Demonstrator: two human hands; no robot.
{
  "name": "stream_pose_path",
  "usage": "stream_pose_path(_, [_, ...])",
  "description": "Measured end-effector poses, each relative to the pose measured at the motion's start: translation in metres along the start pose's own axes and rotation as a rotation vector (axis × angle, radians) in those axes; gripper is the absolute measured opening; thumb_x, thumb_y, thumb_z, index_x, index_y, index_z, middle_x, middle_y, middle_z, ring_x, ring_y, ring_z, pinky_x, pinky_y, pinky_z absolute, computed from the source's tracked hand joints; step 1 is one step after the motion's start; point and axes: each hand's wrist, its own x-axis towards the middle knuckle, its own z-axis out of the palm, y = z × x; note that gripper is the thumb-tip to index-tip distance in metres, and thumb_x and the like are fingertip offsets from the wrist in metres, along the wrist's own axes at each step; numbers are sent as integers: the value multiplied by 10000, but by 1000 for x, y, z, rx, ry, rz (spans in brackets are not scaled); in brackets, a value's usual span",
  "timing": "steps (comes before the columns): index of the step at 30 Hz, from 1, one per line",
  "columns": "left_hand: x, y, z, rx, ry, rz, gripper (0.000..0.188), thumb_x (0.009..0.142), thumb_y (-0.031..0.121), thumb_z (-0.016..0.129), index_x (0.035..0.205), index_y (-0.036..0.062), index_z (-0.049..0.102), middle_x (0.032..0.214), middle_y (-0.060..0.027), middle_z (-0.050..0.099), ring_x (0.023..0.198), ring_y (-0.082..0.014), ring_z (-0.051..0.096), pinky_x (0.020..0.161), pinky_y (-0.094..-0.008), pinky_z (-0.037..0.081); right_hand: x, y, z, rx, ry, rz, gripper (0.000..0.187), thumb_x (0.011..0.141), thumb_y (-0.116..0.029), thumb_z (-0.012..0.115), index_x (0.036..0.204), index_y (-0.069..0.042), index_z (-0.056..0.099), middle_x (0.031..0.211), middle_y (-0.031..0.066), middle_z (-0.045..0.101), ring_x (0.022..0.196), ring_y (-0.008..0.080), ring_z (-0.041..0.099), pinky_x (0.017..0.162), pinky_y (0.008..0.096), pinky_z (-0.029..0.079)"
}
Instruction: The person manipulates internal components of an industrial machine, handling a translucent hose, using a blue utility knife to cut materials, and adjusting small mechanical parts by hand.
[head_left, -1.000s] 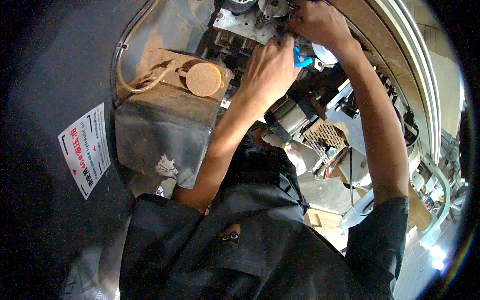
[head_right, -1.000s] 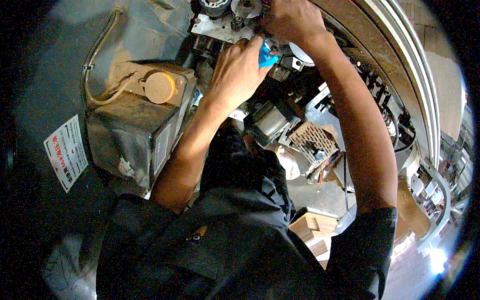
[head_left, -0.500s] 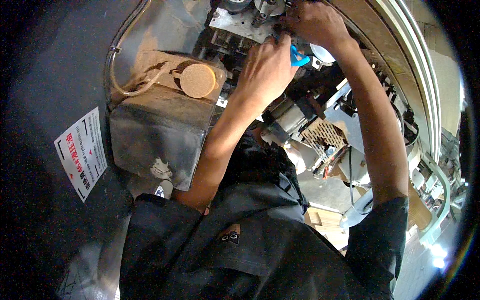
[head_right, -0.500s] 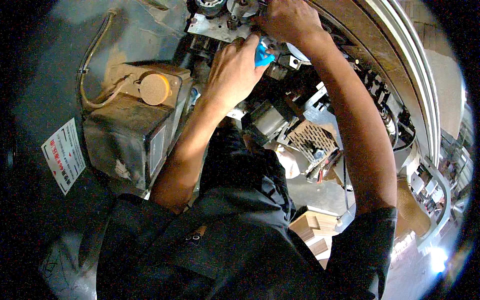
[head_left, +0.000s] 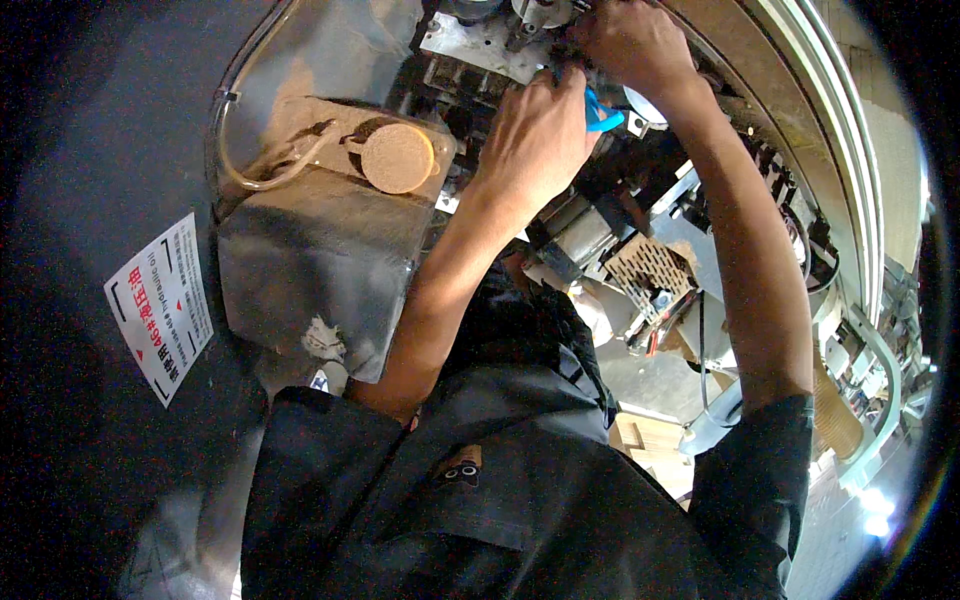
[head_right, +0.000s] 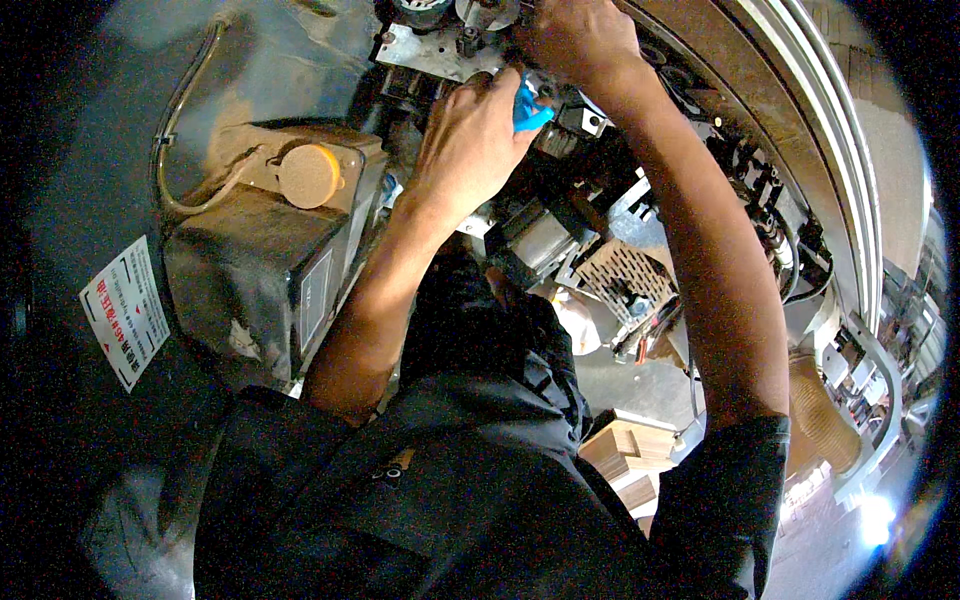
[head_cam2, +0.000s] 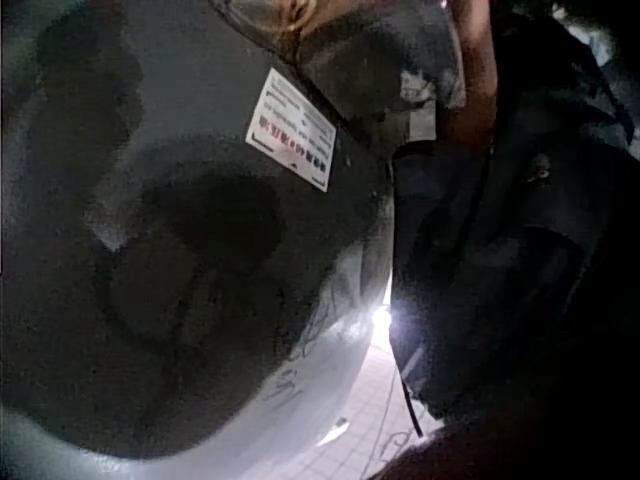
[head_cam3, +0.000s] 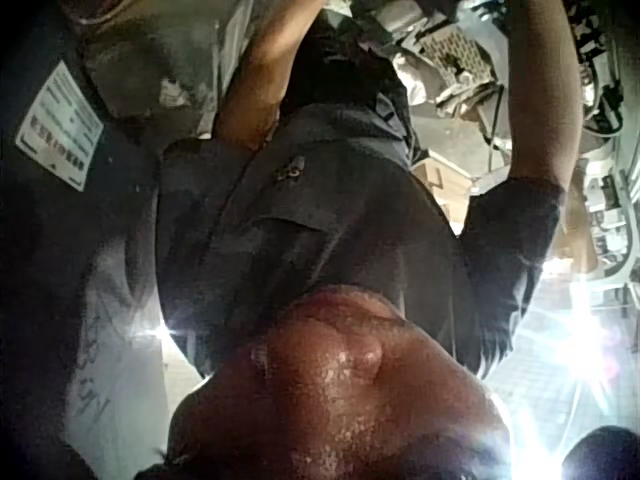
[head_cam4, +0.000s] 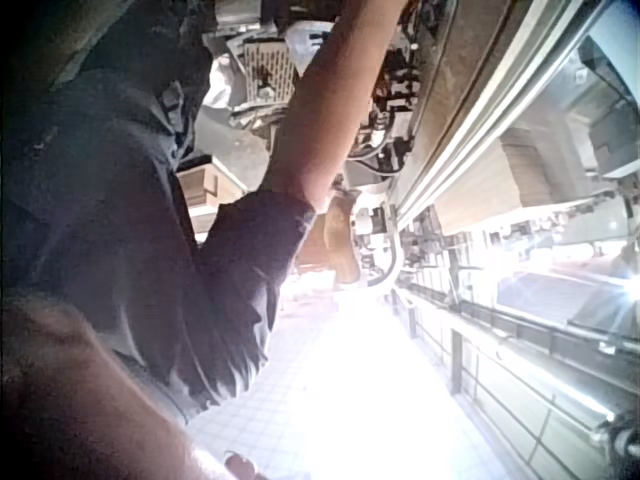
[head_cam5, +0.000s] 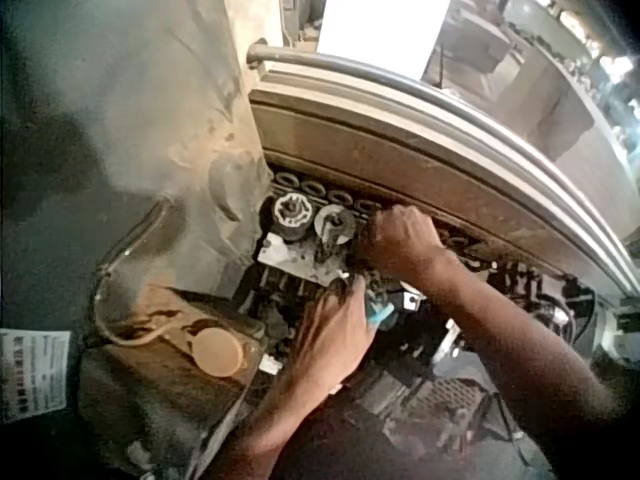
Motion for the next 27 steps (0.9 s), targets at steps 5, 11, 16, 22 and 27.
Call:
stream_pose_path(5, [2, 2, -1, 0, -54, -19, 364, 918, 235, 736, 1158, -11, 617, 946, -300, 681, 870, -492, 675, 768, -560, 542, 0, -1, 9, -16, 53, -44, 479, 847, -285, 682, 1187, 48, 622, 824, 266, 715, 785, 435, 724, 683, 511, 585])
stream_pose_path(11, [-6, 12, 2, -34, 12, -80, 383, 958, 250, 693, 1197, -30, 585, 1005, -304, 670, 894, -490, 674, 765, -566, 536, -20, 18, -4, 354, 227, -156, 546, 858, -285, 731, 1233, 65, 541, 1037, 314, 677, 1000, 497, 646, 851, 528, 529])
stream_pose_path(16, [-46, 25, 6, -185, 252, -108, 508, 991, 211, 675, 1427, -3, 522, 1073, -252, 680, 934, -432, 679, 818, -495, 551, -73, 25, 17, 719, 586, -127, 461, 954, -270, 686, 1292, 33, 603, 1218, 246, 667, 1135, 382, 646, 960, 459, 522])
stream_pose_path(22, [-101, 33, -23, -1115, 83, -51, 562, 994, 105, 649, 1515, -7, 471, 1038, -100, 694, 807, -84, 614, 729, -259, 533, -119, 33, 27, 1699, 240, -19, 591, 1011, -247, 641, 1529, -42, 442, 1407, 128, 598, 1273, 236, 582, 1110, 375, 440])
stream_pose_path(27, [-102, 34, -44, -1317, -84, -133, 518, 1074, 278, 556, 1468, -54, 494, 1021, -142, 708, 761, -106, 619, 723, -268, 529, -139, 71, 15, 1738, -132, -96, 240, 1030, -220, 664, 1164, -29, 723, 884, 31, 723, 734, 93, 657, 674, 241, 534])
